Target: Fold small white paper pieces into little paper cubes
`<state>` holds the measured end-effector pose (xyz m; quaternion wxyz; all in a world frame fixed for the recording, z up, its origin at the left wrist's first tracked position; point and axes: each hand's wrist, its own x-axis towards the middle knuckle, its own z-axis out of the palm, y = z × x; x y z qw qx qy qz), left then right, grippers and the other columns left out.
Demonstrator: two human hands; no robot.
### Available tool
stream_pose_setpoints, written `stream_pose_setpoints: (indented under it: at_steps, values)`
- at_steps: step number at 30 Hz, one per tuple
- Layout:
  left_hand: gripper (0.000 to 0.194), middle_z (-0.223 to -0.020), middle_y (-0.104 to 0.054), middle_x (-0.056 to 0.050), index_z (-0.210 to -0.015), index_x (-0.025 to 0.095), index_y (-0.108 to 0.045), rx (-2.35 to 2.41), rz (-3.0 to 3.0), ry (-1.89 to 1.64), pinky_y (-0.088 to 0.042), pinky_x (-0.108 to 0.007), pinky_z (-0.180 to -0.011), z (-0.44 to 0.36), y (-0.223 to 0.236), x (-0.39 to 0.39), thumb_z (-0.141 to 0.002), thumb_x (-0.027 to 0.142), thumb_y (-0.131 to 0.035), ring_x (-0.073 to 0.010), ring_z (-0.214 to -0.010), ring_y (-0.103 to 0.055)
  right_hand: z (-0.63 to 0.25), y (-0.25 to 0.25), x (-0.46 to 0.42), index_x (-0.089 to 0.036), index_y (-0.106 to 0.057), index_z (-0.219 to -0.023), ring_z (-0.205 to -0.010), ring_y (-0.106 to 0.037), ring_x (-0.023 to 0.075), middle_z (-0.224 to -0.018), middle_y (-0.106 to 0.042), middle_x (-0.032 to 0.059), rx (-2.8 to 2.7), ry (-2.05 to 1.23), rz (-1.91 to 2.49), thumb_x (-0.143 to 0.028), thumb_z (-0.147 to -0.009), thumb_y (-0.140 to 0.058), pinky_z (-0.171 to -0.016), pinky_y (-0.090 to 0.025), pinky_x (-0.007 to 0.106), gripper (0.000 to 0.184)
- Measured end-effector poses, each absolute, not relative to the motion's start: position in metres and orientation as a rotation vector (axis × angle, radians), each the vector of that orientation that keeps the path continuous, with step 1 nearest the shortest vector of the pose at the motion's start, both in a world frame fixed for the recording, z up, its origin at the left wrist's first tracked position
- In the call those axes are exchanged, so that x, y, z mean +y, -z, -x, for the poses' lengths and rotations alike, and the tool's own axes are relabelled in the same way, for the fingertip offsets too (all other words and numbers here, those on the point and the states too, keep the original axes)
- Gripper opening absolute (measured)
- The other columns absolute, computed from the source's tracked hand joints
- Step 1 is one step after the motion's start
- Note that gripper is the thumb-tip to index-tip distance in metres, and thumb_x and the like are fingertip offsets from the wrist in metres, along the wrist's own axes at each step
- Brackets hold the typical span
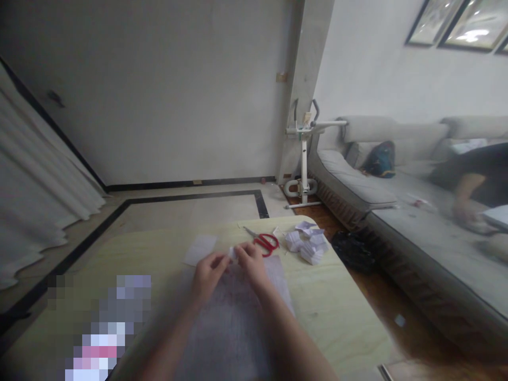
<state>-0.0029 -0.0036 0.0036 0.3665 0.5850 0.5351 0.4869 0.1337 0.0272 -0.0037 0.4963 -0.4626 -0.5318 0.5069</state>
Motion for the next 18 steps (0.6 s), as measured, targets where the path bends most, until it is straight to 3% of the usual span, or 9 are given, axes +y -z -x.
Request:
stream_pose_setpoints:
  at_steps: [8,18]
  values:
    - [0.025,-0.064,-0.059,0.000,-0.074,0.016,-0.061,1.345,-1.626,-1.200,-0.043,-0.021,-0.055,0.004,-0.004,-0.005,-0.084,0.036,-0.049,-0.0136,-0.060,-0.057,-0.136,-0.004,0.027,-0.018,-0.061,-0.076,-0.069,-0.056,0.0154,-0.073,-0.060,0.0014,-1.409,-1.213,1.017,-0.030,-0.075,-0.060,-0.063,-0.043,0.025,0.012]
    - [0.023,-0.074,-0.066,-0.003,-0.082,0.016,-0.063,1.365,-1.642,-1.205,-0.045,-0.023,-0.060,0.003,-0.004,-0.005,-0.083,0.036,-0.050,-0.0162,-0.067,-0.061,-0.138,-0.011,0.026,-0.017,-0.061,-0.072,-0.068,-0.055,0.0139,-0.070,-0.059,0.0004,-1.496,-1.218,1.100,-0.026,-0.077,-0.057,-0.060,-0.042,0.023,0.011]
